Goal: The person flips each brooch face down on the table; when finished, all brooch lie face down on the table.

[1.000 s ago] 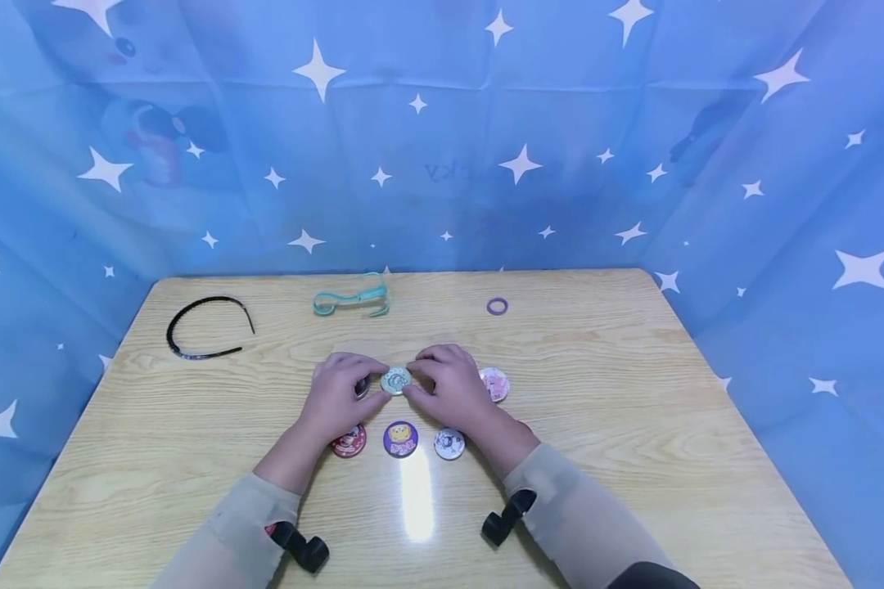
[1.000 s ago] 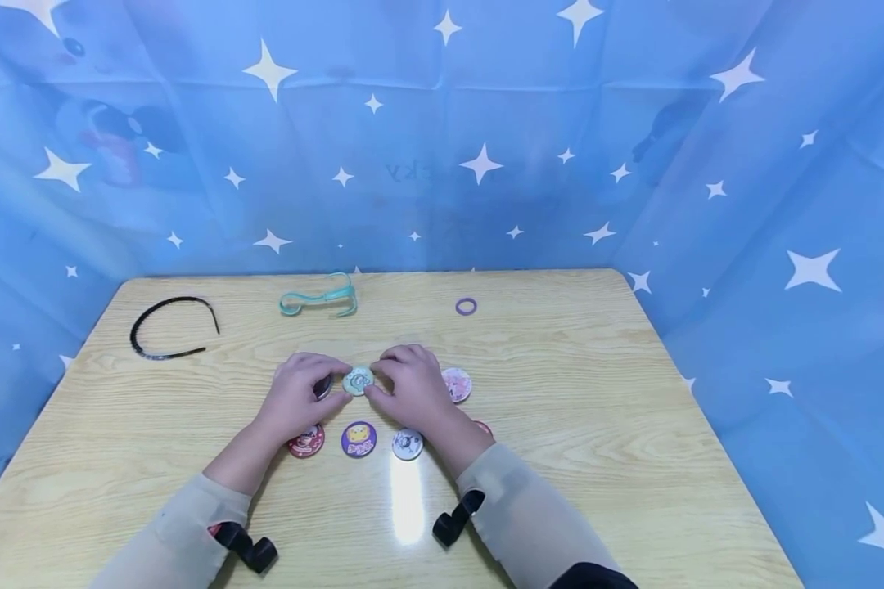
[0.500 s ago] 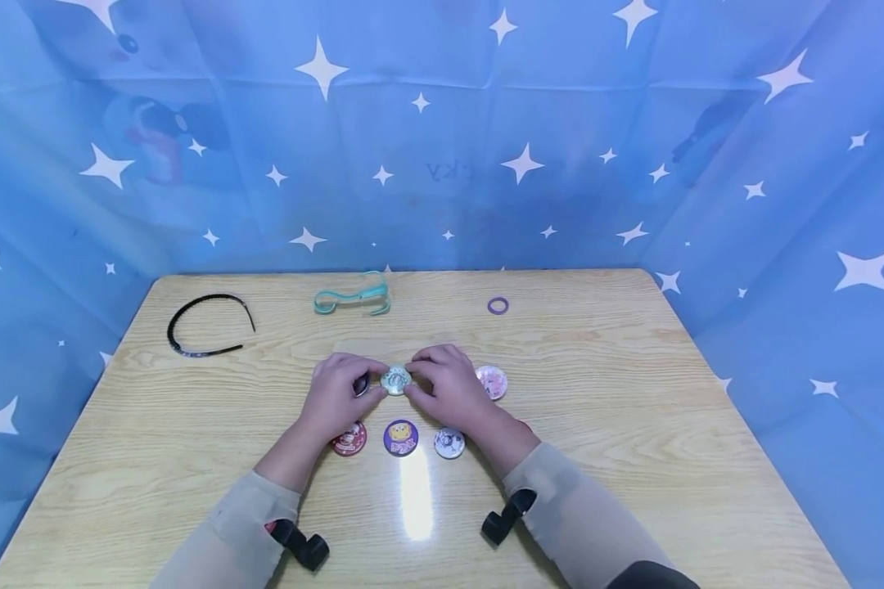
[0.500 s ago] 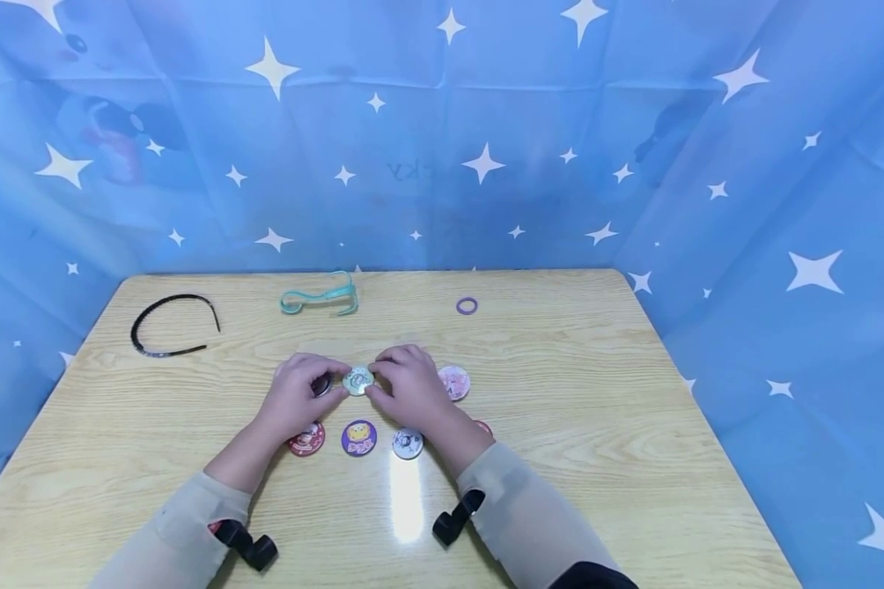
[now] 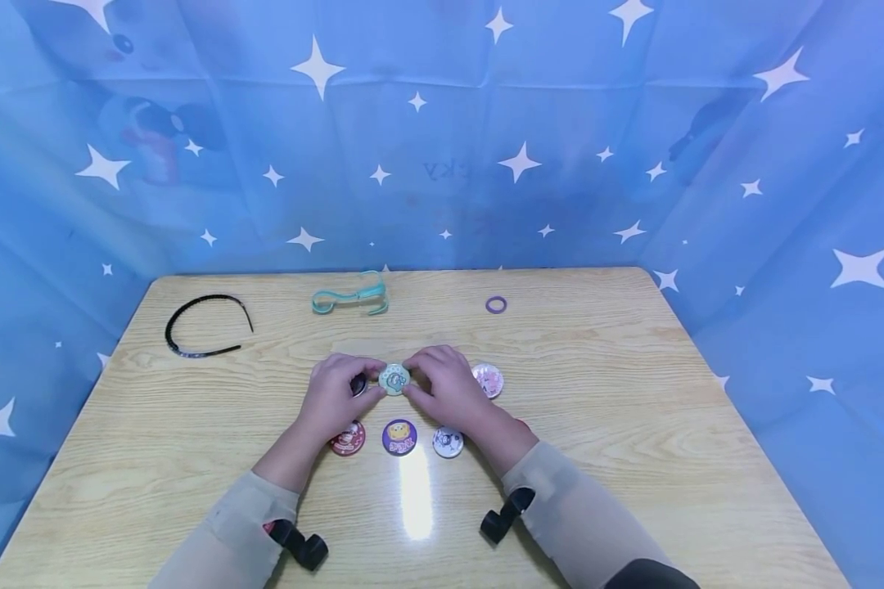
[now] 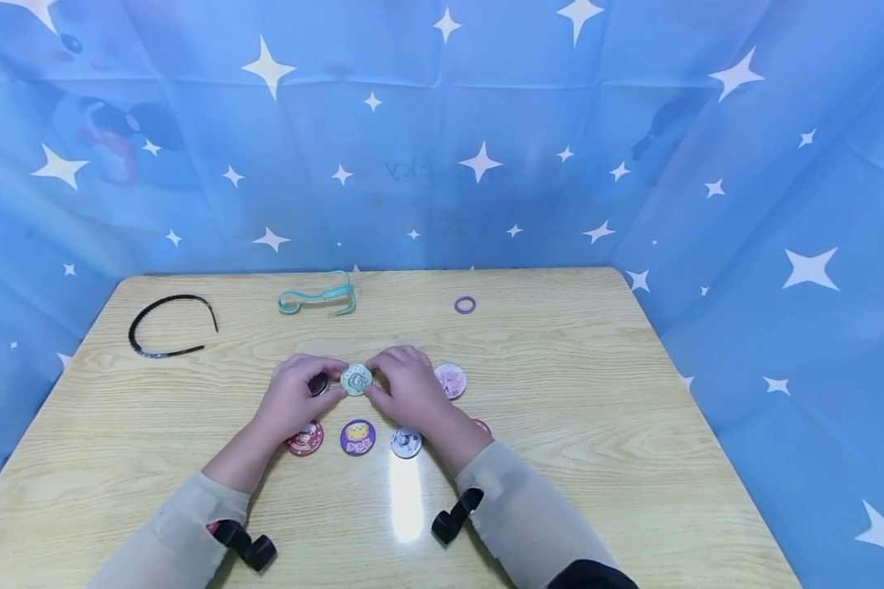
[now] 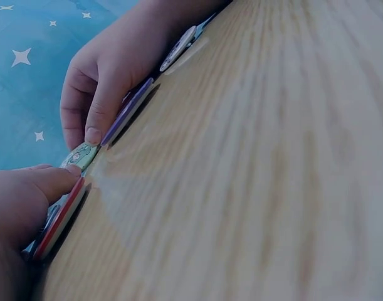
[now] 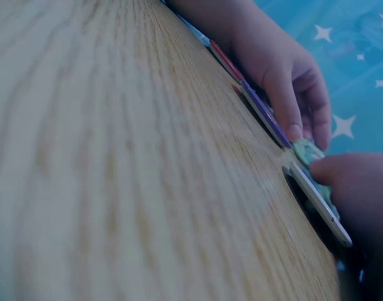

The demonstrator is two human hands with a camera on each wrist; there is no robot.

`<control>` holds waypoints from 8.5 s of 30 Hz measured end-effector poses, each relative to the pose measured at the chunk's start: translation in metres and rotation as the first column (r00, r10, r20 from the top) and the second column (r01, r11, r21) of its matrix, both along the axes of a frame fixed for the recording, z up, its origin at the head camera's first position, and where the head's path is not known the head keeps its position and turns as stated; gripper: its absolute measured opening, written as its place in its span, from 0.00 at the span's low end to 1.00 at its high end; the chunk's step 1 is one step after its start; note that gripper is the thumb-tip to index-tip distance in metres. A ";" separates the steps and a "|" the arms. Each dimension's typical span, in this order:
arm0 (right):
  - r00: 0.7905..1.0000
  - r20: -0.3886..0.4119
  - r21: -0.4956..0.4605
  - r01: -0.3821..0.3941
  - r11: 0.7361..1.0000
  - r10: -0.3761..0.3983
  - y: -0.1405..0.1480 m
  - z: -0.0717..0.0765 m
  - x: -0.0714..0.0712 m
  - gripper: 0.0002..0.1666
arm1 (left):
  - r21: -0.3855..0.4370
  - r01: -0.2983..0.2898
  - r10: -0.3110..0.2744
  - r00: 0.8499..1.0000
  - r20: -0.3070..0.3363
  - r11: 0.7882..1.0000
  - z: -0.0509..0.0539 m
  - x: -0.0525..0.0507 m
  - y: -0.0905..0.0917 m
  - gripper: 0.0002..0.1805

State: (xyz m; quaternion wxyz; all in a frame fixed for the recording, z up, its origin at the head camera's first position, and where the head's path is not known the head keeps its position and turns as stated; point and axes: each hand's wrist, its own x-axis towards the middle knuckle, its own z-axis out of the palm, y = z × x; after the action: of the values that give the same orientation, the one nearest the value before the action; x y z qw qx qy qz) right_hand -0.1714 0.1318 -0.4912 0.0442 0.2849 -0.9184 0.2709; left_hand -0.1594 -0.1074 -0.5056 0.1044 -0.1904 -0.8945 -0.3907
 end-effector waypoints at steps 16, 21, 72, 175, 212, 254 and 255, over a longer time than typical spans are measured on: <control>0.999 0.017 -0.069 0.031 0.997 -0.030 -0.002 0.001 0.000 0.17 | 0.021 0.008 -0.007 0.999 -0.034 1.000 0.001 0.000 0.000 0.18; 1.000 -0.010 -0.083 0.026 0.996 -0.027 -0.002 0.000 0.000 0.17 | 0.036 0.012 -0.011 0.999 -0.044 0.999 0.001 0.001 0.001 0.19; 0.987 -0.156 -0.093 -0.062 0.994 0.047 0.001 -0.001 -0.003 0.06 | 0.035 0.040 -0.037 0.996 -0.087 0.999 -0.001 0.001 0.001 0.10; 0.985 0.015 -0.012 0.172 0.985 -0.172 0.068 -0.005 0.019 0.24 | -0.214 0.114 -0.120 0.993 -0.016 0.970 0.007 -0.003 0.069 0.20; 0.988 0.011 -0.244 0.151 0.958 -0.153 0.070 -0.004 0.017 0.19 | -0.103 0.102 -0.108 0.993 -0.051 0.989 0.005 -0.003 0.069 0.16; 0.991 -0.021 -0.351 0.118 0.929 -0.134 0.070 -0.006 0.014 0.09 | -0.071 0.097 -0.109 0.978 -0.180 0.993 0.001 -0.004 0.069 0.09; 0.991 -0.024 -0.349 0.117 0.930 -0.133 0.070 -0.007 0.014 0.09 | -0.073 0.098 -0.110 0.978 -0.176 0.992 0.001 -0.004 0.069 0.09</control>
State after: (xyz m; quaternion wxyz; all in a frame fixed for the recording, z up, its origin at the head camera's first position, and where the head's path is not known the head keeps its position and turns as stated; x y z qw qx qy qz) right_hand -0.1575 0.2018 -0.4978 0.1323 0.2200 -0.8713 0.4183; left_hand -0.1630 -0.0388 -0.5048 0.1581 -0.2746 -0.8824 -0.3478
